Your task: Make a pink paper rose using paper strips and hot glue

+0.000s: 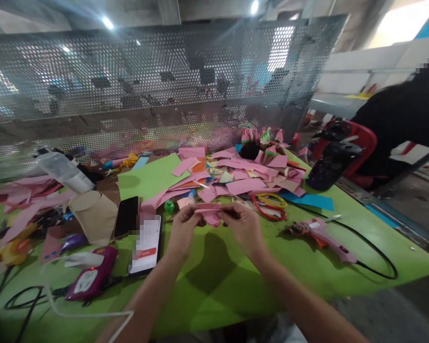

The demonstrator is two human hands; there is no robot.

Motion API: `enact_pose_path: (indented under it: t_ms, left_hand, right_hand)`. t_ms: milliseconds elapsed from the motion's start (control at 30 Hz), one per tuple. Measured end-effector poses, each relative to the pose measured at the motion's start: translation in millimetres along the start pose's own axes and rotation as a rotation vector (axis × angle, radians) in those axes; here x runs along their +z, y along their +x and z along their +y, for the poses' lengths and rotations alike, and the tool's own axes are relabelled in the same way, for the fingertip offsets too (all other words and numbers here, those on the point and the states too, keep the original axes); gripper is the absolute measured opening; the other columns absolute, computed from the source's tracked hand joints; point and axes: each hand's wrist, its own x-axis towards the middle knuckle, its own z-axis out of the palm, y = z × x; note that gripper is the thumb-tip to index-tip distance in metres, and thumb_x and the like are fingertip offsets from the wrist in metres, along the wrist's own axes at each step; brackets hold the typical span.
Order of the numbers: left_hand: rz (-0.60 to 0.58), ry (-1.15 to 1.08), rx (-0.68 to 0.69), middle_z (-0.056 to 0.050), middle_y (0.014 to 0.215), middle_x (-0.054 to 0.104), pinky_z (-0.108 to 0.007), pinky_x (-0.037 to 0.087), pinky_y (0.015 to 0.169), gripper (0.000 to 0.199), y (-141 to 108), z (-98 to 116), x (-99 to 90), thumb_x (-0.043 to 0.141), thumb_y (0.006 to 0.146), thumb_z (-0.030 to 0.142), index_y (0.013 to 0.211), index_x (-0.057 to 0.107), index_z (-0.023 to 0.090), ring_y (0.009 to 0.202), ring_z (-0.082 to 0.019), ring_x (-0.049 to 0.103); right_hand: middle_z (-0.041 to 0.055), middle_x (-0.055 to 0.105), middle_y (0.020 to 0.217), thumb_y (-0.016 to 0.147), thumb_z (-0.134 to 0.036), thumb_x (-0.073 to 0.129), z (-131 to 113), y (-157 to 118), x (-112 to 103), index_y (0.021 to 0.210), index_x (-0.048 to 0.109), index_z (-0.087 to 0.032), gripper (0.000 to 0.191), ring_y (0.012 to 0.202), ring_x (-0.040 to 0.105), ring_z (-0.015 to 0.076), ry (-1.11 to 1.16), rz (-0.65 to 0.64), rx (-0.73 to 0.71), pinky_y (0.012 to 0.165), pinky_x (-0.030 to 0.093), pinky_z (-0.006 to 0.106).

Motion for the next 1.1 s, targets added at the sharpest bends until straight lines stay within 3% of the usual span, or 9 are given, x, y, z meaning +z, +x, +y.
enact_pose_path:
  t_ms: [300, 1100]
  left_hand:
    - [-0.011, 0.040, -0.015, 0.001, 0.068, 0.062, -0.024, 0.047, 0.061, 0.013, -2.7, 4.9, 2.3, 0.066, 0.070, 0.028, 0.077, 0.069, 0.017, 0.059, -0.011, 0.055]
    - [-0.056, 0.104, 0.049, 0.000, 0.069, 0.060, -0.024, 0.047, 0.060, 0.012, -4.4, 5.4, 2.9, 0.060, 0.076, 0.029, 0.075, 0.064, 0.018, 0.062, -0.012, 0.056]
  right_hand:
    - [-0.0004, 0.061, 0.058, 0.061, -0.051, 0.081, 2.6, 1.7, 0.4, 0.067, 0.064, -0.019, 0.036, 0.051, 0.055, 0.0137, 0.015, 0.066, -0.011, 0.048, 0.046, 0.026]
    - [0.0005, 0.062, 0.054, 0.063, -0.051, 0.078, -3.0, 1.0, -3.4, 0.065, 0.068, -0.019, 0.033, 0.048, 0.054, 0.0137, -0.027, 0.071, -0.020, 0.045, 0.044, 0.026]
